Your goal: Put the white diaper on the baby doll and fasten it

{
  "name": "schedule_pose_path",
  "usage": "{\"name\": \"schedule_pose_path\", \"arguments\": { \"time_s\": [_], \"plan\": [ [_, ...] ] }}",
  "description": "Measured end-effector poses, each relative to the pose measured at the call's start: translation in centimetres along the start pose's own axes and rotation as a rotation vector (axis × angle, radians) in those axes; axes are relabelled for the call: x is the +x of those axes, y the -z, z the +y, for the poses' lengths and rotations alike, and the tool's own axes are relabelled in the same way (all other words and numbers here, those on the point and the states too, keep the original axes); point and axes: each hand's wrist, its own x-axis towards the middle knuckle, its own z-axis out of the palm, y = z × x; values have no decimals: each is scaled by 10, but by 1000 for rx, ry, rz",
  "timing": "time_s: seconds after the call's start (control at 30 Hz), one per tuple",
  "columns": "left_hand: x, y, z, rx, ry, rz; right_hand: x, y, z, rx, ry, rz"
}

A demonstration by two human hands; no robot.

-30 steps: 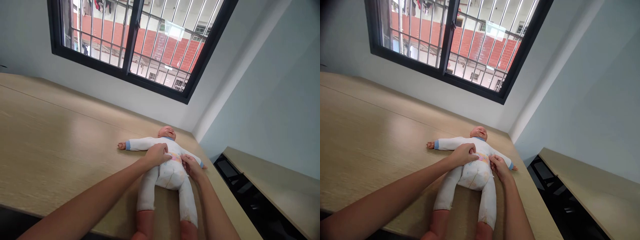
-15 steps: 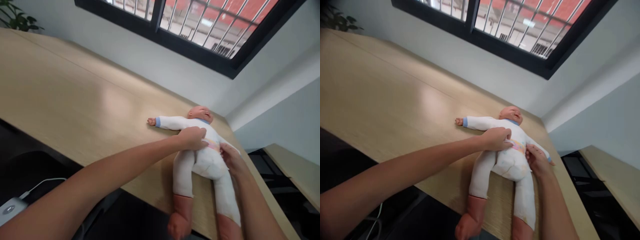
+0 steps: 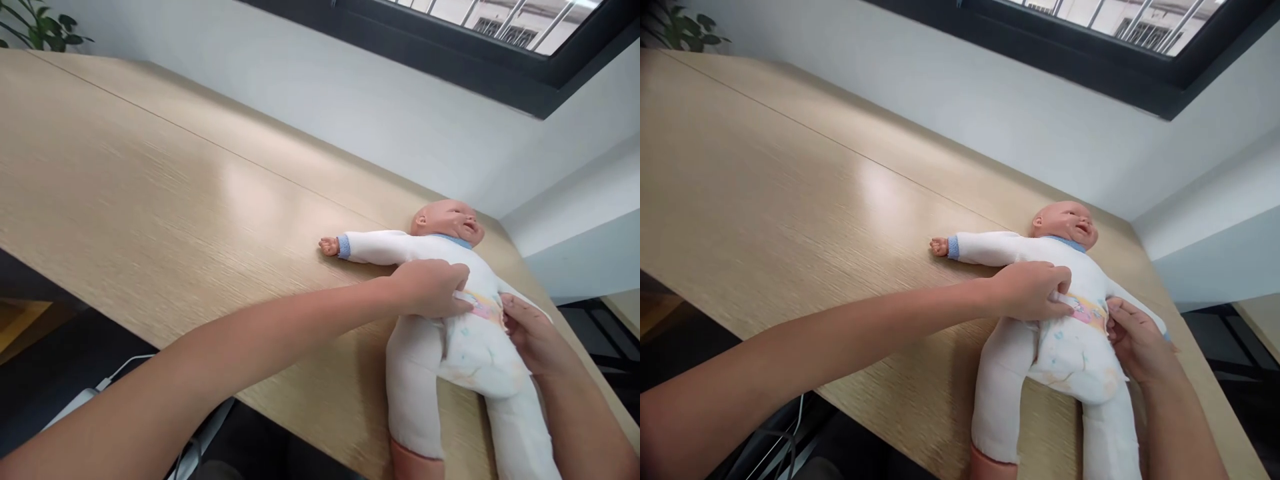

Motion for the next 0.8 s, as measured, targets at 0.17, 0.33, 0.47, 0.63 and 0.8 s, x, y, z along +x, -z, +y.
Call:
{"name": "schedule_pose_path", "arguments": {
  "time_s": [0.17,0.33,0.47,0.63,0.8],
  "plan": [
    [-1,2,0,-50,24,-3,-5,-8,-5,25,-9,-5],
    [-2,2,1,-51,15,26,-10,-19,-11,48,17,-33],
    [-4,3,4,-54,23,39,-9,-23,-12,32,38,-44],
    [-3,2,2,-51,11,64,-5,-26,-13,28,77,-124],
    [-1,-3,-4,-45,-27,106,0,-26,-14,-7,145,-181]
  ]
}}
